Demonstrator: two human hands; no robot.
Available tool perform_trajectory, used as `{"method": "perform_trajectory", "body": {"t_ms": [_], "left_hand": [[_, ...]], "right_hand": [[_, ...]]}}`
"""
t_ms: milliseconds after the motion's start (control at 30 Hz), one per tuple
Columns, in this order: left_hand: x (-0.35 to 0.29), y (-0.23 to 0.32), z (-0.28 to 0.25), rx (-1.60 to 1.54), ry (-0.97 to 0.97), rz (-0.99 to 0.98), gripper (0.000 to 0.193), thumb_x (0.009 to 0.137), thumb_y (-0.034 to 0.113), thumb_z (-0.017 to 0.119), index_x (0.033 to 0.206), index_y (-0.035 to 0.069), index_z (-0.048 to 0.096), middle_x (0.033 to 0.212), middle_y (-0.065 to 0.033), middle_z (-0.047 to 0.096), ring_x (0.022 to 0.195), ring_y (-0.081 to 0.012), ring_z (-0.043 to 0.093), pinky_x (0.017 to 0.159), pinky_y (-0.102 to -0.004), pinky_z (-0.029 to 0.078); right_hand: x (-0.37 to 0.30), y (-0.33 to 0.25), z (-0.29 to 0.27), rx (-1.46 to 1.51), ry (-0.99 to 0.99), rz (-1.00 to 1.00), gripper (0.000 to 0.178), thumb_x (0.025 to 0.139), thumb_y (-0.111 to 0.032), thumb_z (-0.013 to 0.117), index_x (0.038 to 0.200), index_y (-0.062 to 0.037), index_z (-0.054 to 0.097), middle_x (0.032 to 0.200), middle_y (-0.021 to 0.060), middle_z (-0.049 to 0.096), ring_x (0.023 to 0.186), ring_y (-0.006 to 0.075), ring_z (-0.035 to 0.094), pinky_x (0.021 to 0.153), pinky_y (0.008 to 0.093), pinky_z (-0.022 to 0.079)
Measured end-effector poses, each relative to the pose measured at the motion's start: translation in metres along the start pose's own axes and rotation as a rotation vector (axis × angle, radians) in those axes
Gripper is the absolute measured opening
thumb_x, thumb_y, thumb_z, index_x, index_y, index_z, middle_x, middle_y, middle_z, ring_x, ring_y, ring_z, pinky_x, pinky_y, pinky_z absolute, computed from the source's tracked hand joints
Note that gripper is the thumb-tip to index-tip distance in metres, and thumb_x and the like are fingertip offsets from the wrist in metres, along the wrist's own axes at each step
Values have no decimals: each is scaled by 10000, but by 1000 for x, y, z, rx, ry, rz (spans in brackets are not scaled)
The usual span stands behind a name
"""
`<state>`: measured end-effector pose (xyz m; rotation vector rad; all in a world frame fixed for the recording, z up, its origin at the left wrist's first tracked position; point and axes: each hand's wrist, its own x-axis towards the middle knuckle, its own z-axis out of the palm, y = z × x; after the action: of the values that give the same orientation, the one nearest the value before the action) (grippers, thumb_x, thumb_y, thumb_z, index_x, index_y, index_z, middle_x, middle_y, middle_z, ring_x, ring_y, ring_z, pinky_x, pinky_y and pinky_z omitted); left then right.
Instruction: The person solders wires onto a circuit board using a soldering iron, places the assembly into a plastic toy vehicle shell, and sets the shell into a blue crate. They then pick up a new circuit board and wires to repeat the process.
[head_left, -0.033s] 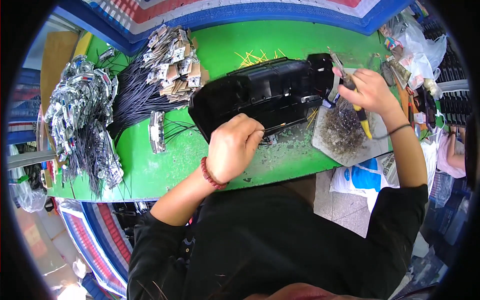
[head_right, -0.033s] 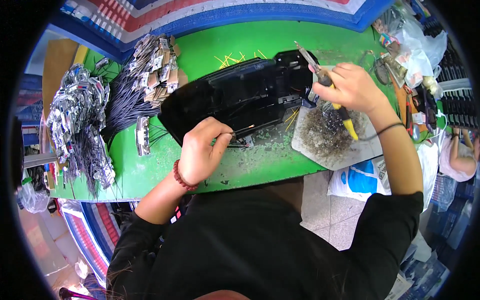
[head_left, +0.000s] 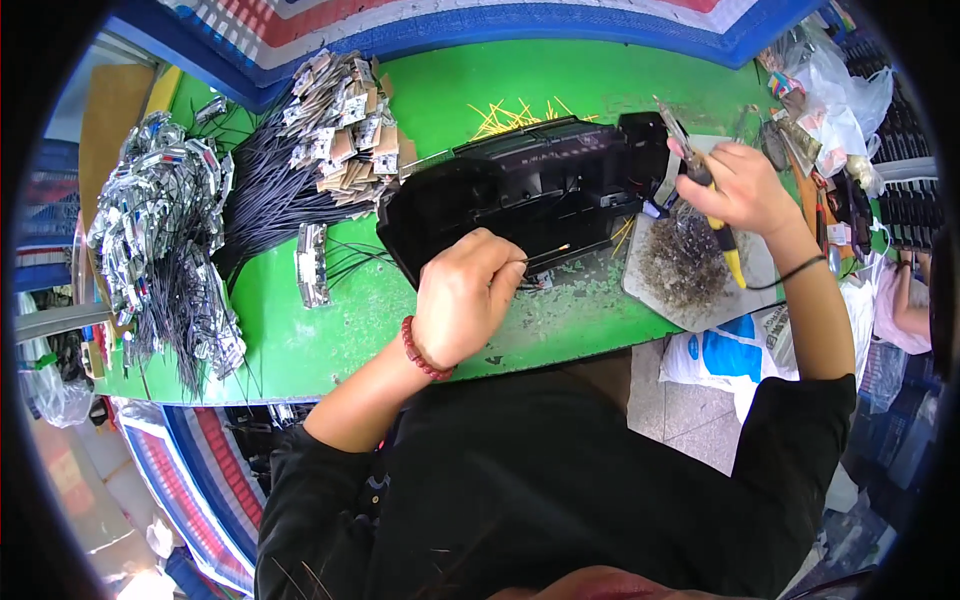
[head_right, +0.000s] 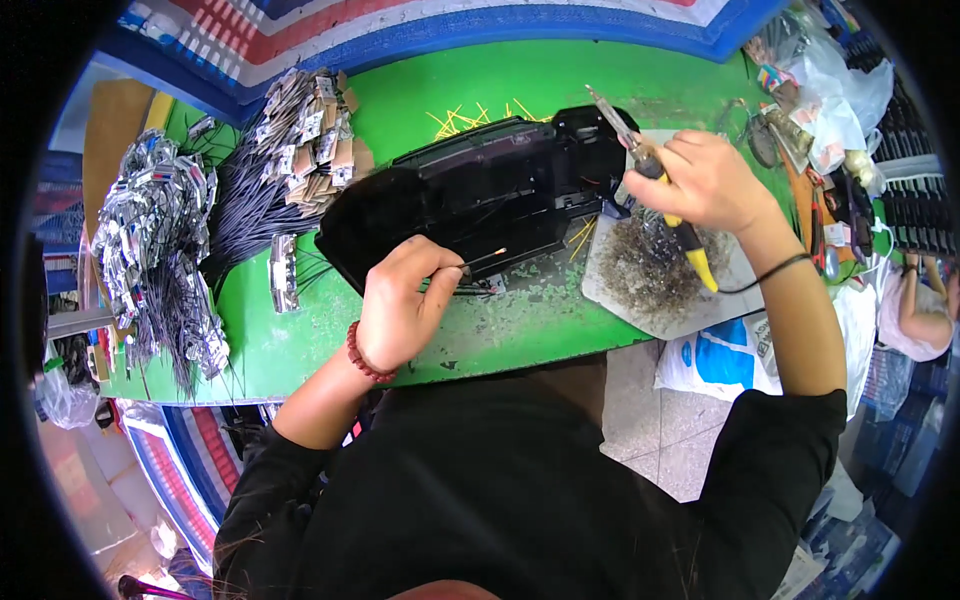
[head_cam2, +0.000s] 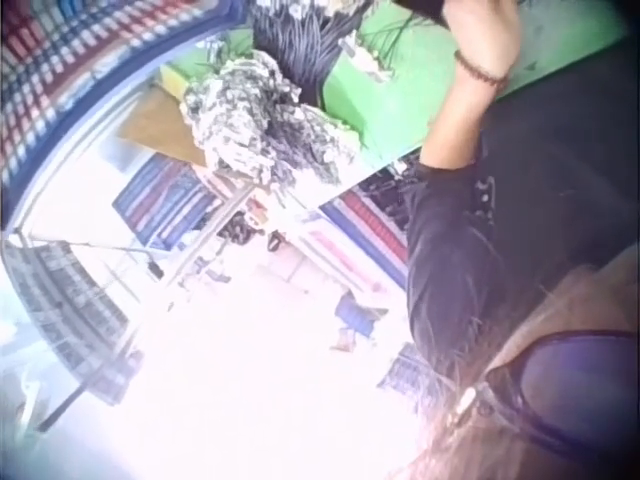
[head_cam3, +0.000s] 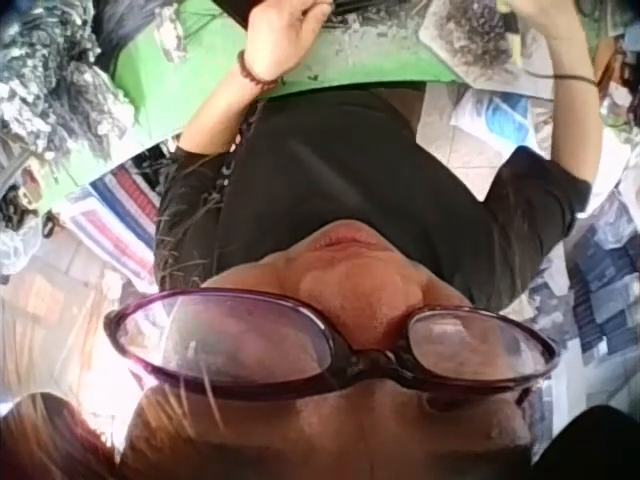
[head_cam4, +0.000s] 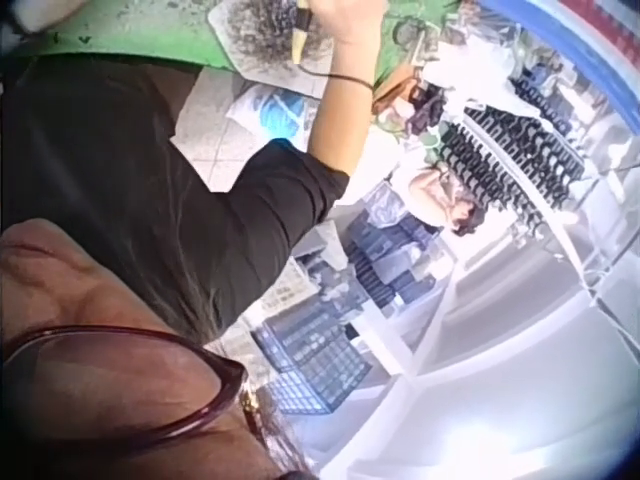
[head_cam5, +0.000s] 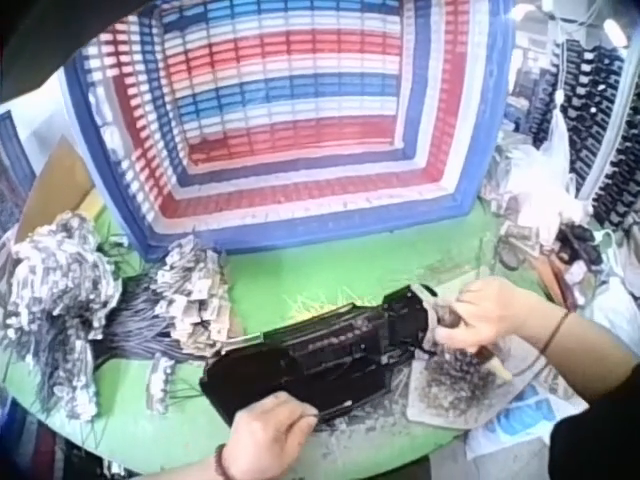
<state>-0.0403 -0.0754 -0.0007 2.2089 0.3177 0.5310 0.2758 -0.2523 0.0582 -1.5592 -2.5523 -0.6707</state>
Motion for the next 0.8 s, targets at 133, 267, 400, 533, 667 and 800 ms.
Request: {"method": "perform_trajectory", "body": {"t_ms": [133, 267, 400, 533, 667, 800], "left_hand": [[1, -1, 5, -67, 3, -25, 38, 838, 10, 646, 872, -8, 650, 777, -147, 615, 733, -319, 625, 664, -359, 503], [2, -2, 6, 23, -66, -56, 55, 854, 38, 633, 865, -11, 656, 797, -159, 633, 741, -309, 641, 669, -357, 505], [-1, -6, 7, -61, -26, 16, 42, 845, 26, 646, 861, -10, 659, 766, -141, 618, 703, -278, 624, 635, -343, 493], [-1, 4, -3, -82, -30, -97, 45, 818, 49, 683, 811, 26, 645, 741, -122, 602, 690, -308, 603, 615, -379, 478], [1, -4, 13, -44, 49, 30, 34, 822, 59, 678, 816, 41, 649, 737, -108, 598, 713, -300, 610, 626, -391, 469], [-1, -8, 23, 72, 14, 7, 38, 814, 84, 684, 813, 62, 653, 778, -81, 628, 736, -279, 626, 670, -381, 471]], "right_hand": [[23, -35, -12, 182, 319, 124, 279, 711, -78, 736, 957, -147, 625, 1053, 141, 713, 567, 198, 618, 504, 300, 494], [85, -54, 0, 221, 299, 259, 322, 748, -243, 751, 1046, -186, 645, 1135, 93, 689, 965, 252, 683, 774, 334, 556], [95, -45, 31, 42, 131, 283, 258, 765, -185, 669, 1012, -250, 634, 917, 93, 691, 784, 199, 680, 665, 295, 531], [108, -42, 34, -44, 440, 106, 203, 752, -176, 677, 939, -245, 641, 885, 74, 690, 737, 194, 673, 634, 276, 533], [109, -31, 55, 49, 521, 15, 151, 735, -101, 707, 843, -119, 603, 1045, 128, 708, 863, 275, 709, 721, 371, 601], [110, -33, 66, 60, 461, 90, 237, 780, -117, 665, 1005, -178, 626, 1058, 107, 696, 959, 285, 690, 835, 400, 569]]}}
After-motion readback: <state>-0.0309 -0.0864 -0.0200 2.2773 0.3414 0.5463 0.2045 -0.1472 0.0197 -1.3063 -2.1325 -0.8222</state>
